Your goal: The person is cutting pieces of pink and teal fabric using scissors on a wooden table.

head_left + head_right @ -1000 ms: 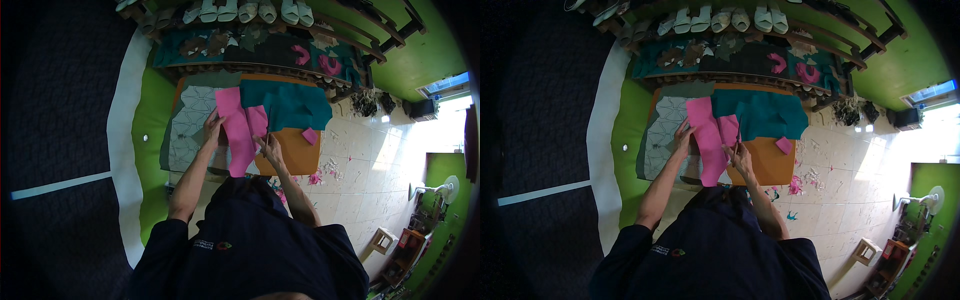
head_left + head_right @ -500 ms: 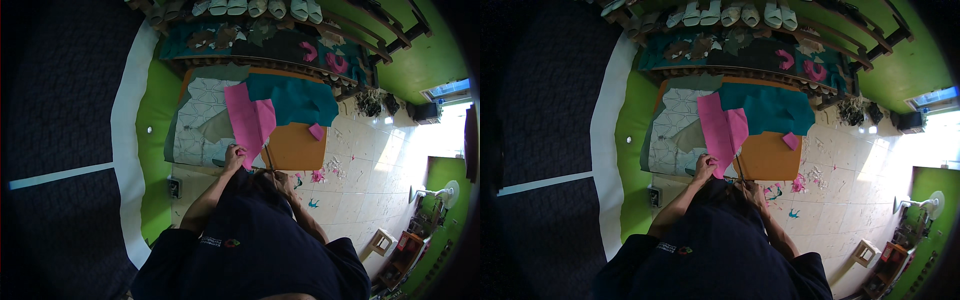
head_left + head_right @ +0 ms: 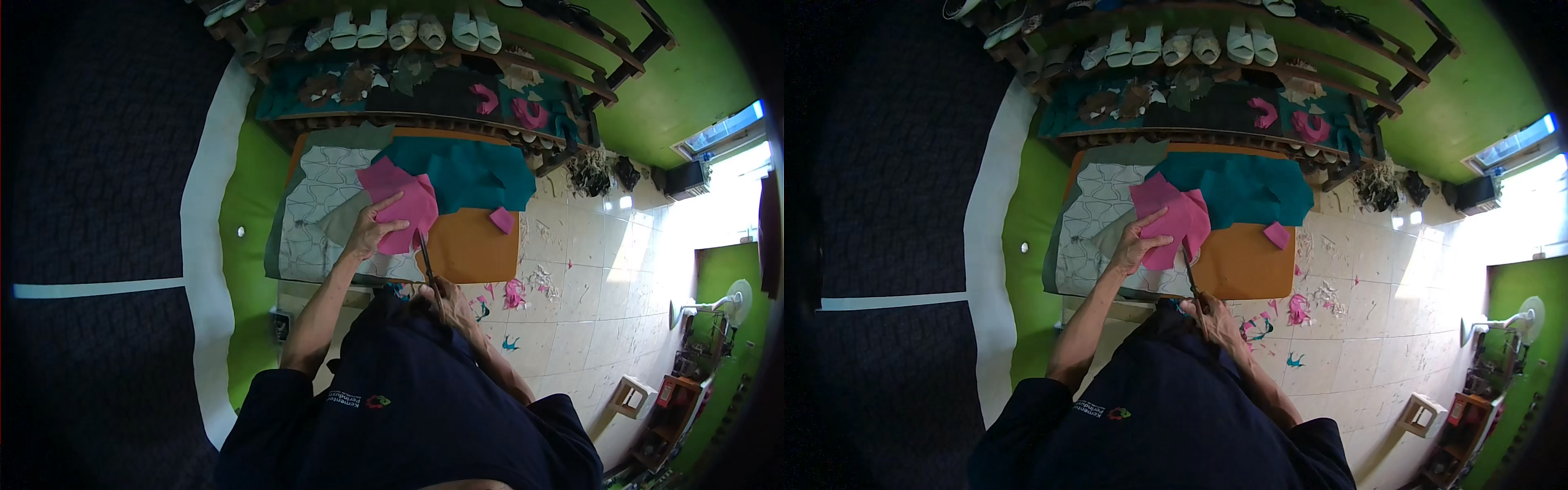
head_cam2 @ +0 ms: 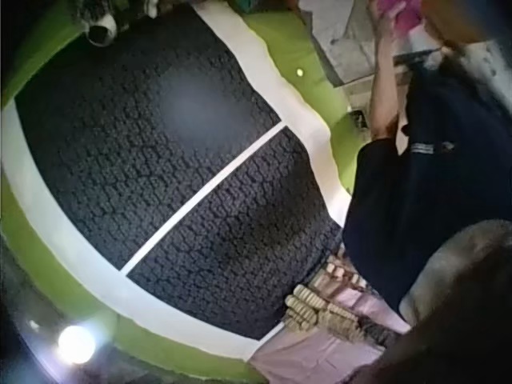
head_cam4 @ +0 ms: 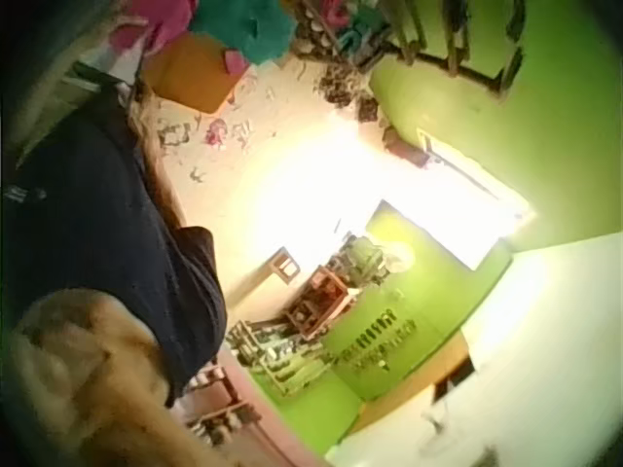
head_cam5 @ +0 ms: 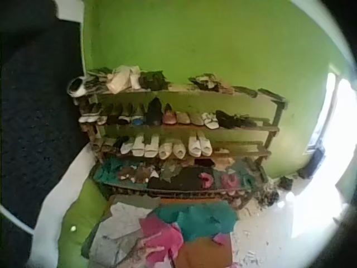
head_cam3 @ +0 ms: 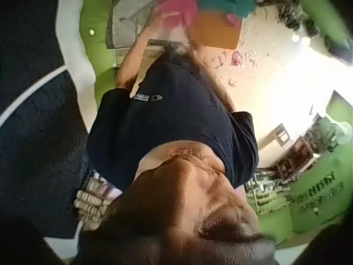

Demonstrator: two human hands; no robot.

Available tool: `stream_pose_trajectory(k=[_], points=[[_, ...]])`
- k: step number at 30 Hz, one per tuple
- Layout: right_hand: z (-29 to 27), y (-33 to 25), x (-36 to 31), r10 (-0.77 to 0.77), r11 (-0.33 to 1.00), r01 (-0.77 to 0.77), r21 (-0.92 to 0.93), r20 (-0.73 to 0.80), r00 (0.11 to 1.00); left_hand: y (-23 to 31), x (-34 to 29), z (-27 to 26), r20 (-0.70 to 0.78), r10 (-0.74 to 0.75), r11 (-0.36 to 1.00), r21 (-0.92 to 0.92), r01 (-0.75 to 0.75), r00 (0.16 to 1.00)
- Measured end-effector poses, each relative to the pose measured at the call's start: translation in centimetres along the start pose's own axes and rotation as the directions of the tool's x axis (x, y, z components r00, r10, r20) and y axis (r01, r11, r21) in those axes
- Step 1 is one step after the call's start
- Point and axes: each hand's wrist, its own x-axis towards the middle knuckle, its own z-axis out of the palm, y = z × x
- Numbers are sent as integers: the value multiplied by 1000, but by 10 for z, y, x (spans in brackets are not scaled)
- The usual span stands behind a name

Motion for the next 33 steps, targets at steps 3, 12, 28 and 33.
stream_pose_trajectory(k=[3,12,28,33], points=[[-1,-24,7,10,996,-7,-85,38,999,23,-5,9,85,72,996,41,-76,994],[-3,-51,8,-75,994,71,-78,-52,996,31,-11,16,149,114,987,99,-129,982],[-2,-50,-3,-36,999,34,-22,-87,996,37,-17,16,115,2,999,-50,4,993],[-3,-54,9,-84,995,77,-59,-122,989,28,-25,27,152,67,997,33,-73,986]])
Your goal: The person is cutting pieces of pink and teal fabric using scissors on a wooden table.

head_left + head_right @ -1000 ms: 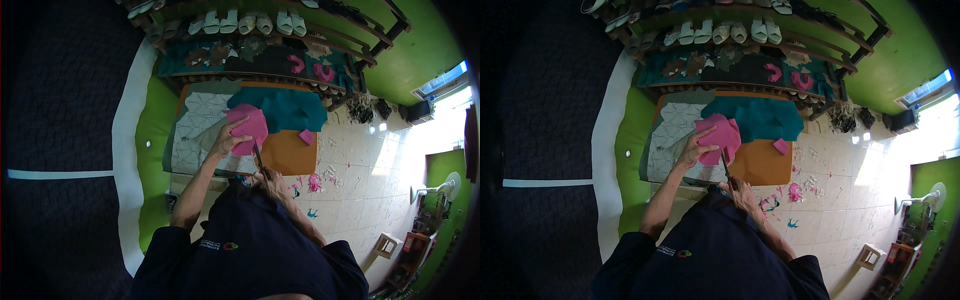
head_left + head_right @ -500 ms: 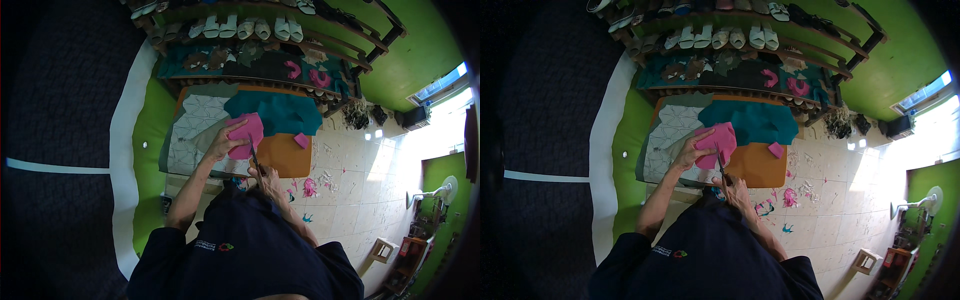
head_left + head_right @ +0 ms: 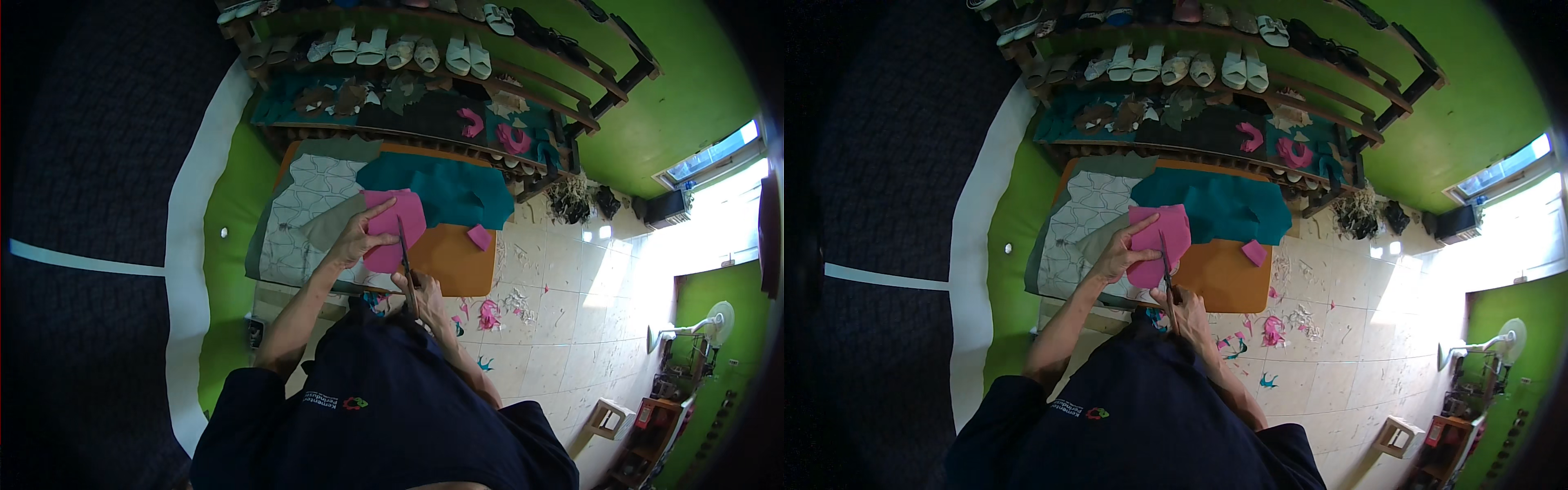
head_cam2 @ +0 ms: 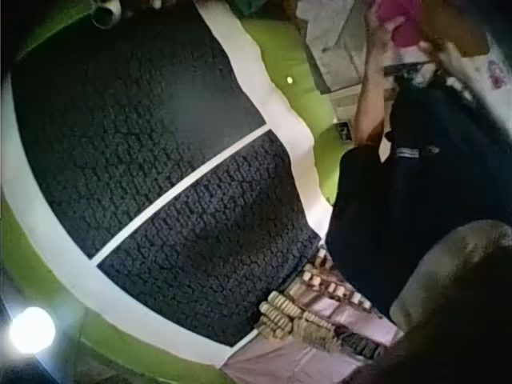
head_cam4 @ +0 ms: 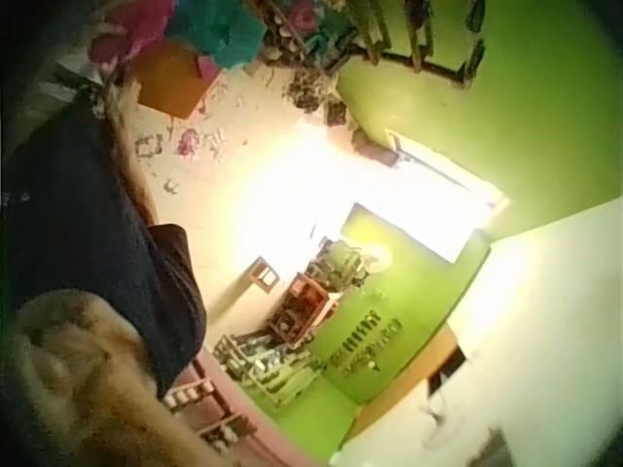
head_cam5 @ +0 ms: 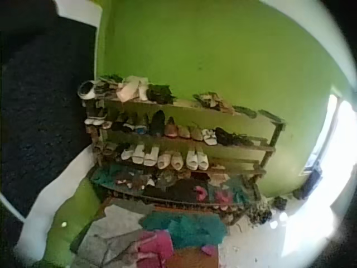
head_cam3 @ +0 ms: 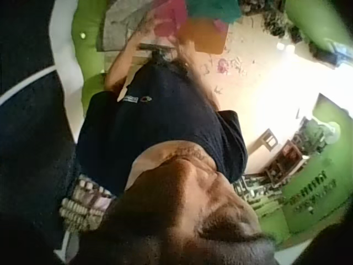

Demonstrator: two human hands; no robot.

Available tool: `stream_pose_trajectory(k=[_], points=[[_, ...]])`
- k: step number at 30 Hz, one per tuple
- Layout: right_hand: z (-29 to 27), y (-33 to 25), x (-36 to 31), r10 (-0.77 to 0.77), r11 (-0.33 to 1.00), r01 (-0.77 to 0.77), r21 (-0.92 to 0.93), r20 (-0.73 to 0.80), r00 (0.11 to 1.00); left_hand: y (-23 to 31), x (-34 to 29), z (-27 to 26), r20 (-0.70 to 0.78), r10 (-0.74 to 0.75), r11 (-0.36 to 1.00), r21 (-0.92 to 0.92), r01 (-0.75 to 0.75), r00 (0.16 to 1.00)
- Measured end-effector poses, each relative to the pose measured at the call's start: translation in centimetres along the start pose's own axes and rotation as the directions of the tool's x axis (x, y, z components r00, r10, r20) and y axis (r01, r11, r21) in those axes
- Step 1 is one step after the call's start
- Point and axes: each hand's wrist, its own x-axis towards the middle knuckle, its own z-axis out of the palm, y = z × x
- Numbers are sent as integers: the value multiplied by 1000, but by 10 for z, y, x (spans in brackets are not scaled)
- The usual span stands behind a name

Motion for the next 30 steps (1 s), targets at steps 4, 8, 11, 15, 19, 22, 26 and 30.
stream_pose_trajectory(k=[4,8,11,15,19,22,26,30], points=[[-3,-2,2,-41,999,40,-30,-16,999,1,-2,4,-3,16,999,-28,-16,1000],[-5,-8,-3,-12,999,12,-51,-10,1000,5,-5,3,-3,34,999,-41,-34,999],[-5,-4,-4,-11,998,10,-67,-10,1000,10,-3,0,-39,13,997,-75,-16,999],[0,-2,-9,-14,999,14,-42,-9,1000,11,1,-9,-49,-1,992,-128,-5,999],[0,-2,-2,-95,995,95,-28,-23,995,9,-3,-1,-3,78,993,-85,-78,997],[0,-11,-1,-36,998,37,56,-16,999,10,-6,11,-38,107,992,-56,-109,994],[0,-5,1,-86,996,87,13,-66,994,11,-8,12,-48,100,994,-45,-102,994],[-2,-6,-2,-72,997,71,-12,-46,996,12,-8,11,-85,121,991,-38,-125,989]])
